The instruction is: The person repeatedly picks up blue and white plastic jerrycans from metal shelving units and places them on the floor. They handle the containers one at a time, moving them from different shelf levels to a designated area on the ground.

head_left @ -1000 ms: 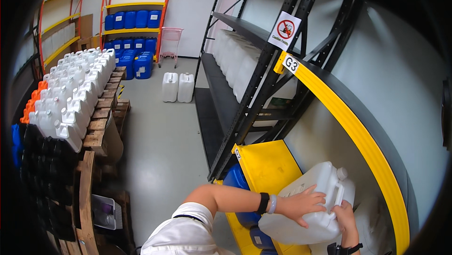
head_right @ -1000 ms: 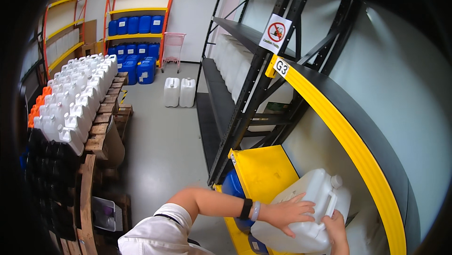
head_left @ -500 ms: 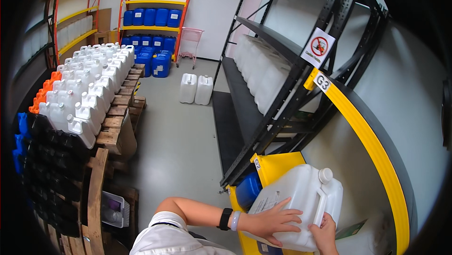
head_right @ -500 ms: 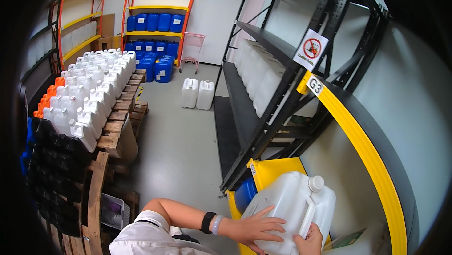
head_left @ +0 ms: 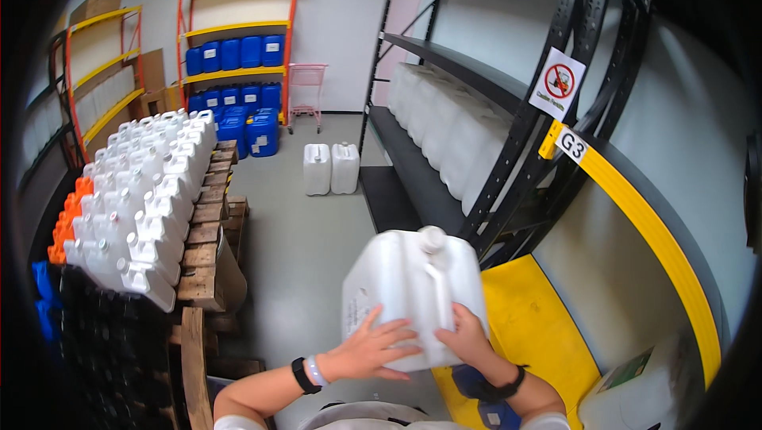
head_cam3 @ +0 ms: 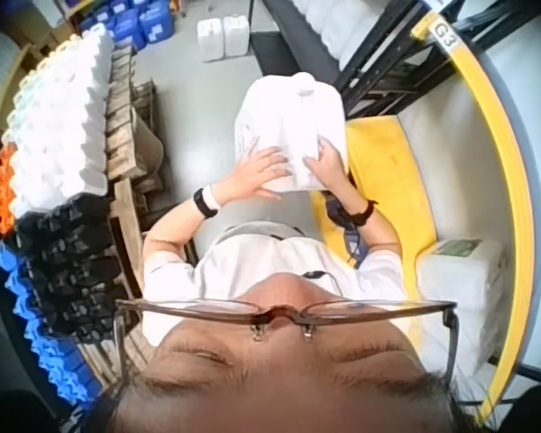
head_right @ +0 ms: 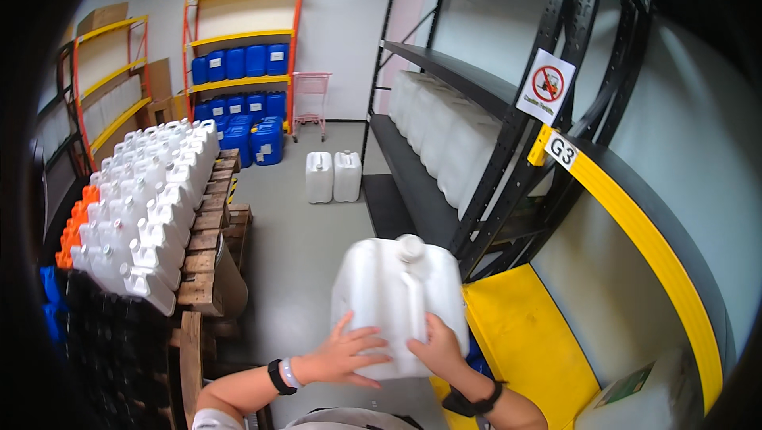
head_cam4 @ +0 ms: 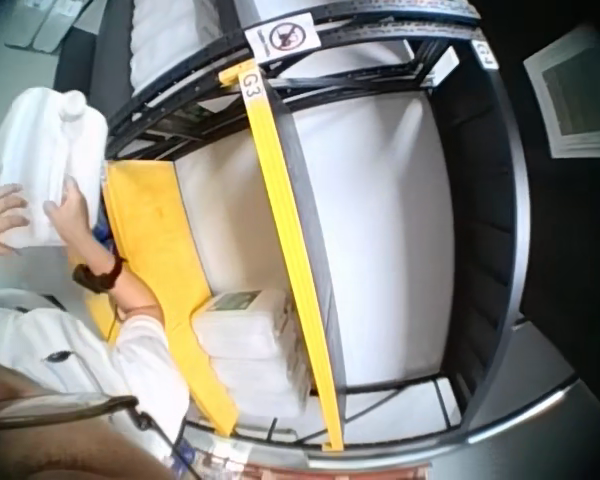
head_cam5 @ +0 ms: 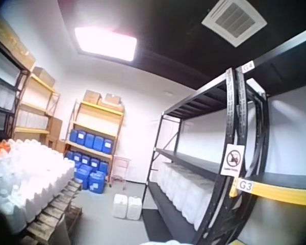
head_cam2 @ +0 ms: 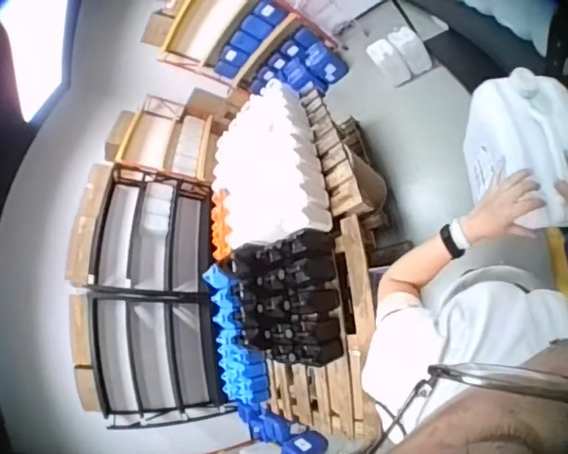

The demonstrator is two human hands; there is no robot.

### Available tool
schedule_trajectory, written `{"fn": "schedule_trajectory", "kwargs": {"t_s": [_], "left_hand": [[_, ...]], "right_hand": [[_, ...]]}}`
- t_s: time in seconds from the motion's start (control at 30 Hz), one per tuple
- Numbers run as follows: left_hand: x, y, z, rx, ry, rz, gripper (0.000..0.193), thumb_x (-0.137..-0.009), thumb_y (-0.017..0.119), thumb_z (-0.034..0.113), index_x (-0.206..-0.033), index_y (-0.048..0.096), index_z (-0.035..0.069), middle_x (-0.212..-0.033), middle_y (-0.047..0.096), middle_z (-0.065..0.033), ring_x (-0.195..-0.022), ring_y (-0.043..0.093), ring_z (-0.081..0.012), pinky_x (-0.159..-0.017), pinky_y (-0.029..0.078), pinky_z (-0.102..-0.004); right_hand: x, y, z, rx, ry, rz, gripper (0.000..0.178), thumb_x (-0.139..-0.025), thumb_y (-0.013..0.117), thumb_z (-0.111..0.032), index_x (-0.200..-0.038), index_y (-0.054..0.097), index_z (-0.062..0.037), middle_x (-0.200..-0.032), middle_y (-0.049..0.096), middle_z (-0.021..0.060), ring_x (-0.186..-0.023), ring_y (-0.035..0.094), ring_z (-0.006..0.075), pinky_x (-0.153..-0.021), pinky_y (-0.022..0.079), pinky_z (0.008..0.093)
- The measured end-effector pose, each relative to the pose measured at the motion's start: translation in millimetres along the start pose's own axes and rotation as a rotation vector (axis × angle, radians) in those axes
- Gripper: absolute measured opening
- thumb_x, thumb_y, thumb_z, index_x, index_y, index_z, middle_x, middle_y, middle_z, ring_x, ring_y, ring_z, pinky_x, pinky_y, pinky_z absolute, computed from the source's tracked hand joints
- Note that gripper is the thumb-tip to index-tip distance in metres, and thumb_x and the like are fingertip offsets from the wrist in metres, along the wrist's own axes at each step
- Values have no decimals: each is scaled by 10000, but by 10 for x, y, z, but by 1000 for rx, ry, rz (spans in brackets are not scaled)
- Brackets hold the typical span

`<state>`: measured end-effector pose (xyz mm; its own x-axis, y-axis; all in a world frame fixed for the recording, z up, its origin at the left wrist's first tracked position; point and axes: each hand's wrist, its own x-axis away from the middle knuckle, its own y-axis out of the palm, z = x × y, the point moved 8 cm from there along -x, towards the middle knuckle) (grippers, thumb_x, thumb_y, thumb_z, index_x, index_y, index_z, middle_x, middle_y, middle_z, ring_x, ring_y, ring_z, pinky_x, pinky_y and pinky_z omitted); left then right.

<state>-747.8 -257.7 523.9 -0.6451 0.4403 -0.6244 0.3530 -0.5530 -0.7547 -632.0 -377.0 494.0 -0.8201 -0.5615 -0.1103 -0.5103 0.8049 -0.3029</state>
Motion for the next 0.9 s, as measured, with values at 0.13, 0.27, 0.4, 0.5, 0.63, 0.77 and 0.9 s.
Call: {"fn": "schedule_trajectory", "kwargs": {"t_s": [0.13, 0.27, 0.4, 0.5, 0.63, 0.77, 0.9], "left_hand": [[441, -35, -557, -145, -179, -44, 525, -614, 689, 469, -1037, 563, 185, -1087, 502, -27, -1100, 421, -244, -975, 178, -557], [756, -102, -1085, -266, -356, -59, 563, -565, 710, 469, -1015, 570, 163, -1074, 500, -45, -1092, 415, -278, -977, 174, -563], [823, -107, -1605, -332, -453, -35, 522, -593, 681, 478, -992, 576, 159, -1066, 502, -29, -1077, 419, -267, -956, 194, -561], [803, -108, -2086, -350, -505, -42, 509, -593, 686, 474, -978, 579, 159, -1056, 505, -24, -1073, 420, -261, -975, 158, -548], [635, -46, -2758, -336, -555, -50, 504, -592, 692, 469, -976, 582, 162, -1053, 507, -18, -1072, 421, -256, -981, 142, -542], [407, 94, -3474, -316, -580, -60, 522, -587, 708, 447, -994, 566, 154, -1072, 507, -36, -1089, 407, -279, -977, 151, -545], [266, 288, -4130, -273, -621, -94, 544, -582, 721, 419, -1024, 555, 149, -1087, 503, -48, -1106, 397, -295, -971, 159, -549]], "right_hand": [[-652, 628, 272, 293, -14, -67, 594, -607, 638, -213, -1125, 455, 10, -834, 598, 175, -745, 604, 254, -653, 466, 329], [-1197, 1201, 294, 312, -49, -157, 532, -611, 604, -212, -1073, 473, 19, -830, 600, 188, -795, 590, 307, -686, 451, 362], [-1787, 1530, 458, 322, -51, -269, 518, -619, 584, -195, -1082, 470, 7, -896, 598, 191, -829, 584, 318, -744, 441, 372], [-2299, 1717, 572, 268, -53, -340, 530, -620, 584, -194, -1098, 470, 3, -913, 598, 184, -845, 585, 307, -752, 443, 363], [-3023, 1792, 794, 230, -52, -373, 538, -621, 587, -198, -1107, 470, 2, -905, 601, 175, -844, 587, 298, -753, 443, 358], [-3764, 1762, 1033, 290, -43, -400, 540, -620, 593, -213, -1098, 473, 7, -888, 604, 174, -837, 588, 296, -749, 443, 364], [-4340, 1752, 1276, 343, -28, -397, 558, -621, 596, -224, -1110, 459, 8, -889, 604, 184, -846, 588, 298, -750, 443, 368]]}}
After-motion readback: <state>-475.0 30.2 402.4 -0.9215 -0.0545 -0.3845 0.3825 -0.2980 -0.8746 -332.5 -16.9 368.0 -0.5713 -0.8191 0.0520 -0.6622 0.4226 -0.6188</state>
